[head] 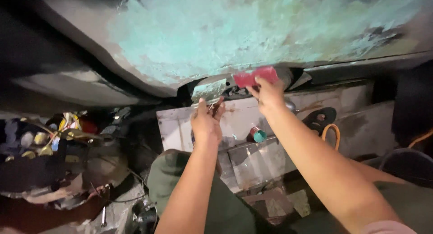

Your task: The person applies a light-colored body filler to the lower side panel of a vehicle using a metal putty knife. They spread the material across the surface, then use a red sanding block to smooth the applied filler. The person repeatedly scrapes excess filler from the knife onto the sanding block and continues smoothing the area.

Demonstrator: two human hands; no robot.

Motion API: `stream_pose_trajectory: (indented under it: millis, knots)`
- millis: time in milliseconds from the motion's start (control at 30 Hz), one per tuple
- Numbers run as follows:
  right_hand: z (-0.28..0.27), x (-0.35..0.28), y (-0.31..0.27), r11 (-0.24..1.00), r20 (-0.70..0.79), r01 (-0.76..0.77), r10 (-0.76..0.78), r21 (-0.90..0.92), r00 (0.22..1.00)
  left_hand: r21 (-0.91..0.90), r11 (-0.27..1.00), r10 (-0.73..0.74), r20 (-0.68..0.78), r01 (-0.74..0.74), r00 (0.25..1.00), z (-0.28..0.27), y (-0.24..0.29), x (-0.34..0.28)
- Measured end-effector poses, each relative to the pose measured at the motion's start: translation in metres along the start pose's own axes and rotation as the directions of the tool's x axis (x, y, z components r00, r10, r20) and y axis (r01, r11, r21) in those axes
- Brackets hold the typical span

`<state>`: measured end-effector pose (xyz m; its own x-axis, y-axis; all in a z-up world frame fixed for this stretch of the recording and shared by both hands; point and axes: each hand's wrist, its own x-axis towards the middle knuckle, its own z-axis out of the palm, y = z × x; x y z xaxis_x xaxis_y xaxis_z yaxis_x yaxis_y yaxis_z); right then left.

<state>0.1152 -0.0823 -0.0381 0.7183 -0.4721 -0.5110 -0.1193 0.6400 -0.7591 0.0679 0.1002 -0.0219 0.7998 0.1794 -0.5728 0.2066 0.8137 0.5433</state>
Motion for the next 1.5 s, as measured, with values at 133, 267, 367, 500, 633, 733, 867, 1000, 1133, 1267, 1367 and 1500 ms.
stream_pose_trajectory:
  millis: [133, 267, 367, 500, 633, 733, 867, 1000, 1133, 1267, 1367, 1500]
  knots:
    - [0.049, -0.030, -0.026, 0.987, -0.004, -0.074, 0.075, 0.146, 0.997, -0.031, 0.999, 0.030, 0.014, -0.029, 0.999, 0.004, -0.005, -0.004]
    - [0.046, -0.008, -0.028, 0.873, 0.174, -0.017, -0.078, 0.488, 0.982, -0.093, 0.994, 0.047, -0.016, -0.049, 0.999, 0.005, -0.002, 0.001]
    - [0.028, -0.010, -0.040, 0.941, 0.165, 0.279, -0.311, 0.194, 0.936, -0.077, 0.995, 0.059, -0.018, -0.060, 0.998, 0.009, 0.007, -0.009]
    - [0.010, -0.021, 0.000, 0.985, 0.020, 0.104, -0.108, 0.138, 0.994, 0.014, 1.000, 0.010, -0.046, -0.009, 0.999, 0.009, 0.017, -0.020]
    - [0.034, -0.022, 0.010, 0.993, 0.010, -0.041, 0.041, 0.113, 0.999, 0.019, 1.000, 0.025, 0.032, -0.025, 0.999, 0.016, 0.019, -0.021]
    - [0.071, -0.047, -0.033, 0.961, 0.070, -0.077, 0.061, 0.267, 0.996, 0.059, 0.998, -0.016, 0.005, 0.016, 1.000, 0.007, 0.012, -0.014]
    - [0.071, -0.093, -0.093, 0.947, 0.277, 0.310, -0.321, 0.085, 0.906, 0.043, 0.982, -0.169, -0.234, 0.184, 0.957, 0.036, 0.031, -0.028]
    - [0.032, -0.070, -0.058, 0.963, 0.135, 0.256, -0.266, 0.085, 0.955, -0.007, 1.000, 0.024, -0.044, -0.024, 0.999, 0.016, 0.008, -0.016]
    - [-0.007, 0.022, 0.010, 0.990, -0.022, 0.123, -0.122, 0.063, 0.992, -0.023, 1.000, -0.005, 0.048, 0.006, 0.999, 0.007, -0.010, 0.006]
    - [0.022, 0.026, -0.026, 0.970, -0.082, 0.122, -0.107, 0.209, 0.991, -0.013, 0.999, -0.032, 0.064, 0.032, 0.997, 0.001, -0.024, 0.021]
    - [0.004, 0.065, -0.049, 0.982, -0.025, 0.146, -0.144, 0.116, 0.989, 0.030, 1.000, -0.003, 0.064, 0.001, 0.998, 0.009, -0.011, 0.006]
    - [0.000, -0.029, -0.058, 0.901, 0.059, 0.433, -0.434, 0.024, 0.899, -0.035, 0.999, 0.023, 0.047, -0.021, 0.999, 0.019, -0.006, -0.003]
